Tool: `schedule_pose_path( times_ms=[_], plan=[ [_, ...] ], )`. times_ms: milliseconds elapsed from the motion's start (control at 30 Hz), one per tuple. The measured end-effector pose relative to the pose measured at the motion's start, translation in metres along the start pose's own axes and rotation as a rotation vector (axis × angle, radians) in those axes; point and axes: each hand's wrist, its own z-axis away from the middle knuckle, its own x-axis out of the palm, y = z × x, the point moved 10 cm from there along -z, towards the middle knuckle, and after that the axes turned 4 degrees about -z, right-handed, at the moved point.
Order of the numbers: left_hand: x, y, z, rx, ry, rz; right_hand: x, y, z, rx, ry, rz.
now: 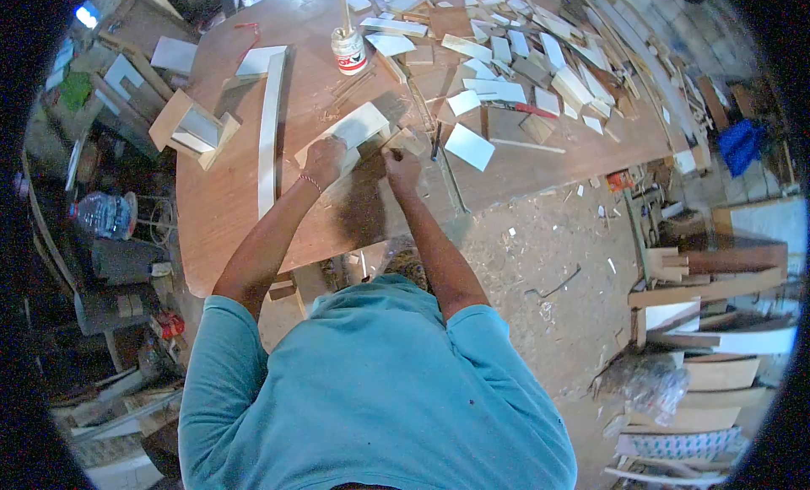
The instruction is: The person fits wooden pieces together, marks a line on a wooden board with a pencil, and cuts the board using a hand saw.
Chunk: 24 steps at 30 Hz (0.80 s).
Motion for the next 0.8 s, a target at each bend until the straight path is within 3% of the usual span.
schedule_pose_path(
  times_ms=[100,133,167,300,400,467,533,600,667,800],
  plan=[
    [0.01,-0.006,-0.004,-0.039,0.072,0.062,-0.014,-0.029,-0.025,-0.16,0.019,0.08],
    [0.022,-0.015,-0.008,-0.118,0.06,0.174,-0.013,-0.035,-0.038,-0.299,0.046,0.17],
    [0.035,-0.024,-0.013,-0.196,0.049,0.286,-0.011,-0.027,-0.055,-0.304,0.034,0.167],
    [0.001,-0.008,-0.008,-0.148,-0.031,0.144,-0.009,-0.048,-0.09,-0.422,-0.065,0.214],
    [0.014,-0.014,-0.007,-0.136,-0.029,0.131,0.007,-0.037,-0.122,-0.325,-0.204,0.434],
    [-0.002,-0.005,-0.003,-0.034,0.211,0.111,0.037,-0.019,-0.139,-0.48,-0.356,0.789],
    [-0.008,-0.002,-0.007,-0.115,0.113,0.085,0.034,-0.046,-0.139,-0.434,-0.504,0.876],
    [0.003,-0.004,-0.008,-0.188,0.008,0.056,0.042,-0.033,-0.145,-0.38,-0.65,0.957],
    [0.012,-0.005,-0.009,-0.172,0.087,0.064,0.058,-0.014,-0.166,-0.66,-0.517,1.128],
    [0.011,-0.003,-0.018,-0.221,-0.091,-0.013,0.056,-0.008,-0.189,-0.456,-0.626,1.048]
  ],
)
